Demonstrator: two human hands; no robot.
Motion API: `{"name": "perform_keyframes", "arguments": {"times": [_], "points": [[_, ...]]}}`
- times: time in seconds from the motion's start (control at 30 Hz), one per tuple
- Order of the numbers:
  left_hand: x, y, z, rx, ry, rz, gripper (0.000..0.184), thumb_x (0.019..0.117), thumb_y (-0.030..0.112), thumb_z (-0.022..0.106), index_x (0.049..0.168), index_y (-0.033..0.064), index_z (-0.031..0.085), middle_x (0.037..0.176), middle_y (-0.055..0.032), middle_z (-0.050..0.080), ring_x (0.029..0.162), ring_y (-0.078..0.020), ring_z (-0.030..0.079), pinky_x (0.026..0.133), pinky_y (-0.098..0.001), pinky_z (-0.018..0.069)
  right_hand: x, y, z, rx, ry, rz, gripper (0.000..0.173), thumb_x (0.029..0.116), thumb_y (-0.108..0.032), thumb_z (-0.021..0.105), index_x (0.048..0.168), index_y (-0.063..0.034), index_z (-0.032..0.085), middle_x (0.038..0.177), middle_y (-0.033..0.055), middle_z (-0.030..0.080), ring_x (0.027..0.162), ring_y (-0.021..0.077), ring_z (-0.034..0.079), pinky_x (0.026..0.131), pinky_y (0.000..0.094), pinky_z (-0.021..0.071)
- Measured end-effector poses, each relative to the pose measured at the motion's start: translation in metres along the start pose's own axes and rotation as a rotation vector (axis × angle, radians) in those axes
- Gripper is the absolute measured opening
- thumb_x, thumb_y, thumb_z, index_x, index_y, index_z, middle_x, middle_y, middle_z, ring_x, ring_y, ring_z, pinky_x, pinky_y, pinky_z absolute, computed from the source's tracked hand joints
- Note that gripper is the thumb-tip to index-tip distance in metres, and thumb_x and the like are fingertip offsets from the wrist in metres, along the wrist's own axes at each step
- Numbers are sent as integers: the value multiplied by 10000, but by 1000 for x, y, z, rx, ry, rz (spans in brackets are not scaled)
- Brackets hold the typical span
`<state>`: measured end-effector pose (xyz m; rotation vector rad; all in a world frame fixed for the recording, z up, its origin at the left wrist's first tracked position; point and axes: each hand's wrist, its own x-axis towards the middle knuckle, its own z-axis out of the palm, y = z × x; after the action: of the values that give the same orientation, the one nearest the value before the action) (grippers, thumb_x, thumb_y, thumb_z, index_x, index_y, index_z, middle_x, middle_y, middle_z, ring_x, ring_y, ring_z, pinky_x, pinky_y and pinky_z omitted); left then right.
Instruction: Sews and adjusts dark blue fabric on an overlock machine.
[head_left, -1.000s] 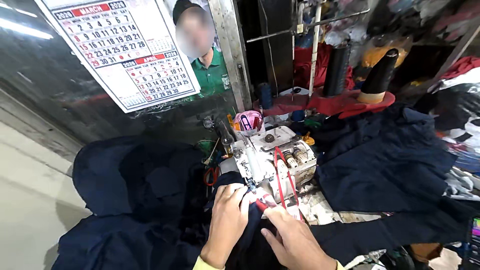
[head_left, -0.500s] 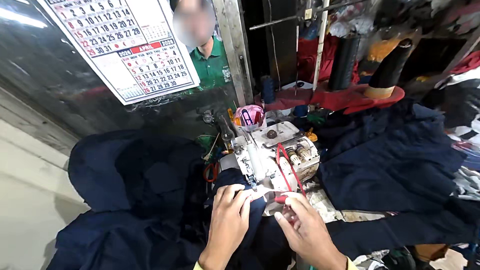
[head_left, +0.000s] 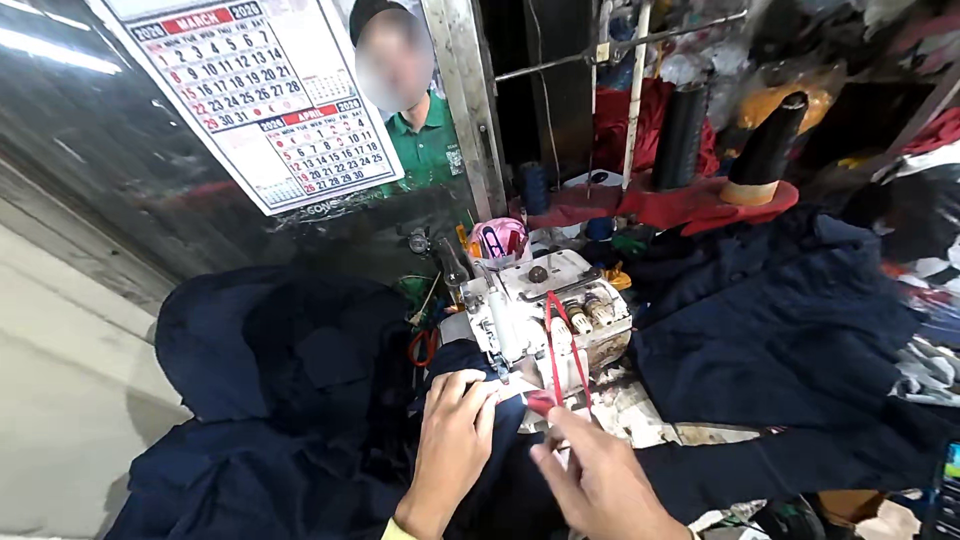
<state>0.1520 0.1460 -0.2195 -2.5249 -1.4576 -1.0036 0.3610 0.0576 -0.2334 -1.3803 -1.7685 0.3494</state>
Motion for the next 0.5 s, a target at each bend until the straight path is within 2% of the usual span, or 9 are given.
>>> {"name": "perform_keyframes", "arguments": {"times": [0.07,0.13,0.2,0.33,0.5], "points": [[0,-1,0,-5,-3,6,212,1014,339,582,1085,310,779,1196,94,680,1206,-132,586,1016,-379,506,0,-2,9,-74,-156,8,408,1035,-435,526,1366,-217,624,973,21,677,765,168,671,628,405,585],[2,-1,-2,4,-19,15,215,1015,346,579,1080,305,780,1204,86,681,1212,-136,586,1015,-375,510,2,2,16,-138,-255,40,440,1050,-439,482,1443,-265,573,1034,59,676,858,224,692,679,451,589],[3,-1,-5,14,-39,7,217,1018,348,574,1086,304,776,1202,81,680,1219,-140,581,1020,-378,503,0,2,17,-146,-269,38,432,1048,-419,485,1432,-248,586,1002,63,691,856,240,701,672,463,590],[0,2,-3,19,-32,-11,220,1017,347,570,1094,310,773,1205,81,679,1225,-150,579,1026,-399,496,-3,0,15,-146,-293,55,440,1048,-411,490,1442,-237,578,1030,63,710,886,243,714,698,474,594],[9,-12,-3,-24,-47,-5,210,1012,367,578,1082,342,774,1207,96,671,1218,-135,576,1021,-414,495,0,0,18,-105,-272,73,448,1051,-407,500,1455,-229,576,992,62,720,819,233,709,677,465,594]]}}
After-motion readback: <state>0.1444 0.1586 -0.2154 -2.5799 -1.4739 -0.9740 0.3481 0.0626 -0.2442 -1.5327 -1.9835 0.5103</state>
